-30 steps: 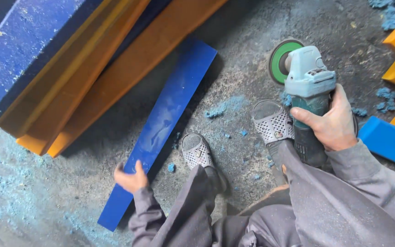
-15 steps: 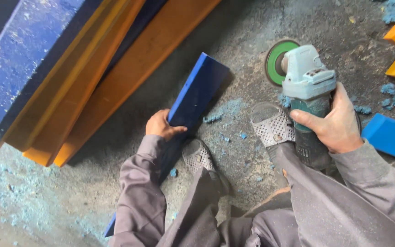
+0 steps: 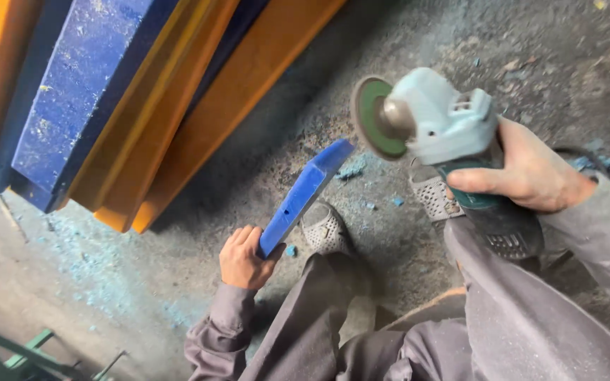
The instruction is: Use an angle grinder to smooth and trim long blue plastic bars.
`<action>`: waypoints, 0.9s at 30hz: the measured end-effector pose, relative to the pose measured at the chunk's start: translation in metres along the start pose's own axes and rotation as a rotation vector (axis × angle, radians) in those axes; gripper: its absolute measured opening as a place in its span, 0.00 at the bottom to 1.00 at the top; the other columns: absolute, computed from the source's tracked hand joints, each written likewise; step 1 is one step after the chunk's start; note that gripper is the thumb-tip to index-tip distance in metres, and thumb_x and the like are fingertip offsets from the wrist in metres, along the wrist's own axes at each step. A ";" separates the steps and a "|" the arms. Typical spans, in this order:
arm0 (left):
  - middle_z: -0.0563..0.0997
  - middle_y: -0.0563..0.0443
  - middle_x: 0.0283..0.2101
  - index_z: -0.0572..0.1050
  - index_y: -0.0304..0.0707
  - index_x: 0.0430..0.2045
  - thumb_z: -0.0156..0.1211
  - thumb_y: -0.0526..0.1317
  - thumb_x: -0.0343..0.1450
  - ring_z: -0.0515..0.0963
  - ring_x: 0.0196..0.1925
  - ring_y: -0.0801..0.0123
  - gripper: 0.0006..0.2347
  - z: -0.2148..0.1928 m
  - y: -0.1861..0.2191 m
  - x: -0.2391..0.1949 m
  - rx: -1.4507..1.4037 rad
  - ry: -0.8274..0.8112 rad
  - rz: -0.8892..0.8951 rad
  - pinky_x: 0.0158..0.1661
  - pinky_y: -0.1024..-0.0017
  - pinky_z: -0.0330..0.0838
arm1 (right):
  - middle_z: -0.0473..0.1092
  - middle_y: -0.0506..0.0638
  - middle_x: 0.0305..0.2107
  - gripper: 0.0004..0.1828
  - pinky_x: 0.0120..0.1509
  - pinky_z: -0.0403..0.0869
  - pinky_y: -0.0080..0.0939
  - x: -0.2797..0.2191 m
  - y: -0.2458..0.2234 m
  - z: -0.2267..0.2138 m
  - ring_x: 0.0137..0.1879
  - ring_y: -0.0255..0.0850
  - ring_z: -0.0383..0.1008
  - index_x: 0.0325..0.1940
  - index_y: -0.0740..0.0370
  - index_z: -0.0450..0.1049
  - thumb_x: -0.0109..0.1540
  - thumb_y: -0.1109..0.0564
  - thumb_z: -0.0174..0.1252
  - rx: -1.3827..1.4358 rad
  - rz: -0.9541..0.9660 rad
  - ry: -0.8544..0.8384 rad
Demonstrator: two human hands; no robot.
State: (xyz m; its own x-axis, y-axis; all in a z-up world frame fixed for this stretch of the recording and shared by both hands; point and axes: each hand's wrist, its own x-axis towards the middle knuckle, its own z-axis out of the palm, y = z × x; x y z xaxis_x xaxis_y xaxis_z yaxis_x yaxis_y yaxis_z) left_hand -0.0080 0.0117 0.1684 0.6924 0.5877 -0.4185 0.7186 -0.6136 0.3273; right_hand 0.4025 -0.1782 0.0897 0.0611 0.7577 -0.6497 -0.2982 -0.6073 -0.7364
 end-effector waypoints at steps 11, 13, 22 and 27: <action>0.73 0.46 0.27 0.73 0.35 0.24 0.74 0.46 0.59 0.75 0.31 0.53 0.16 -0.012 0.008 -0.013 0.072 -0.017 -0.044 0.32 0.59 0.70 | 0.76 0.54 0.52 0.49 0.66 0.68 0.45 0.018 -0.053 0.022 0.60 0.43 0.75 0.67 0.60 0.65 0.46 0.37 0.68 -0.220 -0.006 -0.311; 0.72 0.46 0.26 0.73 0.35 0.24 0.74 0.46 0.59 0.74 0.30 0.54 0.16 -0.012 0.009 -0.014 0.070 -0.027 -0.044 0.32 0.59 0.70 | 0.76 0.54 0.52 0.50 0.66 0.69 0.45 0.019 -0.062 0.024 0.60 0.43 0.75 0.68 0.60 0.65 0.47 0.36 0.68 -0.236 -0.016 -0.333; 0.70 0.46 0.24 0.71 0.34 0.21 0.75 0.45 0.60 0.73 0.28 0.54 0.16 -0.021 0.010 -0.025 0.053 -0.029 -0.043 0.31 0.58 0.68 | 0.76 0.55 0.50 0.46 0.63 0.71 0.45 0.049 -0.024 0.012 0.57 0.44 0.76 0.64 0.61 0.69 0.48 0.33 0.65 -0.328 0.001 -0.323; 0.71 0.46 0.25 0.71 0.34 0.21 0.74 0.45 0.60 0.73 0.29 0.54 0.16 -0.021 0.010 -0.025 0.013 -0.014 -0.022 0.31 0.59 0.68 | 0.75 0.57 0.51 0.47 0.64 0.69 0.46 0.047 -0.015 0.003 0.58 0.44 0.75 0.64 0.63 0.68 0.49 0.33 0.66 -0.460 -0.032 -0.203</action>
State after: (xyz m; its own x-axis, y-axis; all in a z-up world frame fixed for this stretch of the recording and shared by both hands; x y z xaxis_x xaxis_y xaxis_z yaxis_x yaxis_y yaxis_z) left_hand -0.0170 0.0020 0.1995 0.6755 0.5935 -0.4376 0.7326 -0.6077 0.3068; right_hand 0.4070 -0.1329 0.0706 -0.1371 0.7811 -0.6091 0.1544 -0.5905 -0.7921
